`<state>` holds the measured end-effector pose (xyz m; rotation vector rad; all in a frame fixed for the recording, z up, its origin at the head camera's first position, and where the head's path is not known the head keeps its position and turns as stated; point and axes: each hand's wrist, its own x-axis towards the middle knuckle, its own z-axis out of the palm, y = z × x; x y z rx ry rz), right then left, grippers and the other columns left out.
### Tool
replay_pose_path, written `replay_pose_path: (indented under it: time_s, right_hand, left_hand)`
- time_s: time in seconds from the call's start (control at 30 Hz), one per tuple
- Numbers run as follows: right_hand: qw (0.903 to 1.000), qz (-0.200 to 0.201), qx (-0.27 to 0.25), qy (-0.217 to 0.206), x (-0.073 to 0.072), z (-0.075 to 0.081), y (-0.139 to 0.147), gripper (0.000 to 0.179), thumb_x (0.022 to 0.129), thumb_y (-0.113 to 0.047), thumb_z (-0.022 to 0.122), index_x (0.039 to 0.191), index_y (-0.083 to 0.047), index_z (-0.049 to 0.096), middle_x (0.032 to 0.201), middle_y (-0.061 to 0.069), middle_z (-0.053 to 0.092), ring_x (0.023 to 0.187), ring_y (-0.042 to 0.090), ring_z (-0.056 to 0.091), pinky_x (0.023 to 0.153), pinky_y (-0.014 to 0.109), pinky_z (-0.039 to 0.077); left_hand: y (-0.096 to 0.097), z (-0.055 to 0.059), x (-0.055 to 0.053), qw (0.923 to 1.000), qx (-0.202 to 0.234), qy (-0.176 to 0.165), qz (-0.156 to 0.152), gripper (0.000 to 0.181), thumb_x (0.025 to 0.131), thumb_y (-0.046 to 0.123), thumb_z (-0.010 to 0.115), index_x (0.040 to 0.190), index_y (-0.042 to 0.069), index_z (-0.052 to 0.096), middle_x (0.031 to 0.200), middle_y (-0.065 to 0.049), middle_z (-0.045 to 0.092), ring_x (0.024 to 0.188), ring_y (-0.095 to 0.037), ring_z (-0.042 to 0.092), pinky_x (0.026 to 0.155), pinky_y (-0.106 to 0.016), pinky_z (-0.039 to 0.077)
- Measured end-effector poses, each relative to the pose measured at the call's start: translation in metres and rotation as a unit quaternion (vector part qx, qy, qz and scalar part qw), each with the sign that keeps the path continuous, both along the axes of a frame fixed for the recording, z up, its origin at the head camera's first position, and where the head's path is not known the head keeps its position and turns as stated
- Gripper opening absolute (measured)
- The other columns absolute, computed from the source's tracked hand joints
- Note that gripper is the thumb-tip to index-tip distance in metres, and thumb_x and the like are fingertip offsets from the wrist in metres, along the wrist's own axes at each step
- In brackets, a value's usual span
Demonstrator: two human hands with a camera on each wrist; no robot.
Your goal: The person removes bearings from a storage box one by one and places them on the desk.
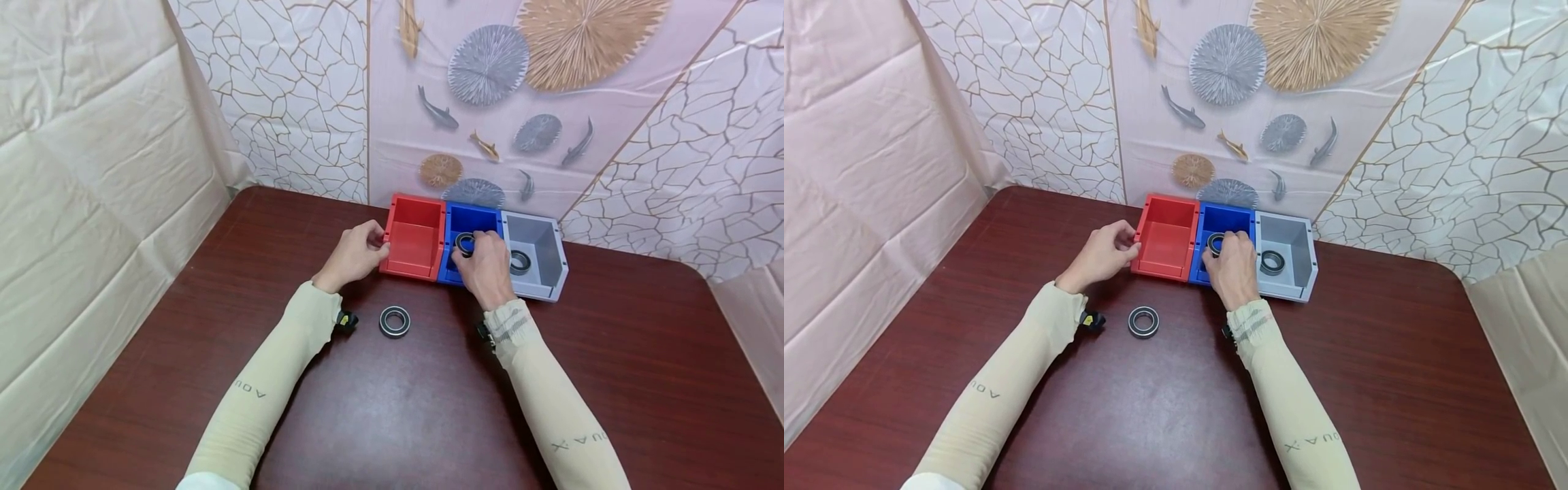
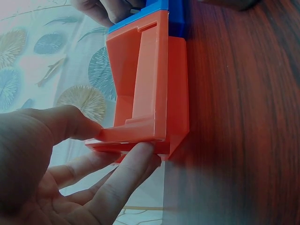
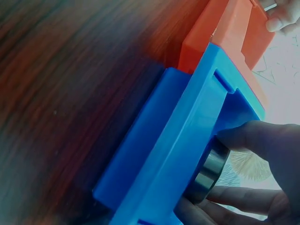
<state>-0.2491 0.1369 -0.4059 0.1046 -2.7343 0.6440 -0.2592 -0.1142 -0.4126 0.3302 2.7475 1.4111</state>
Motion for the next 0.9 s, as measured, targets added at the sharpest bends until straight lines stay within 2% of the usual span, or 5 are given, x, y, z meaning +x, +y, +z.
replay_pose_path:
  time_s: [0.9]
  right_hand:
    - [0.9998,-0.001,-0.015,-0.012,0.0065,0.0025,-0.0002,0.044,0.090,-0.026,0.071,0.111,0.013,0.068,0.102,0.029,0.068,0.097,0.042,0.064,0.086,0.052,0.054]
  left_hand:
    - [0.0000,-0.0010,-0.0002,1.0000,-0.002,0.002,0.000,0.020,0.098,0.020,0.063,0.114,0.008,0.062,0.108,-0.009,0.070,0.096,-0.022,0.066,0.085,-0.037,0.058]
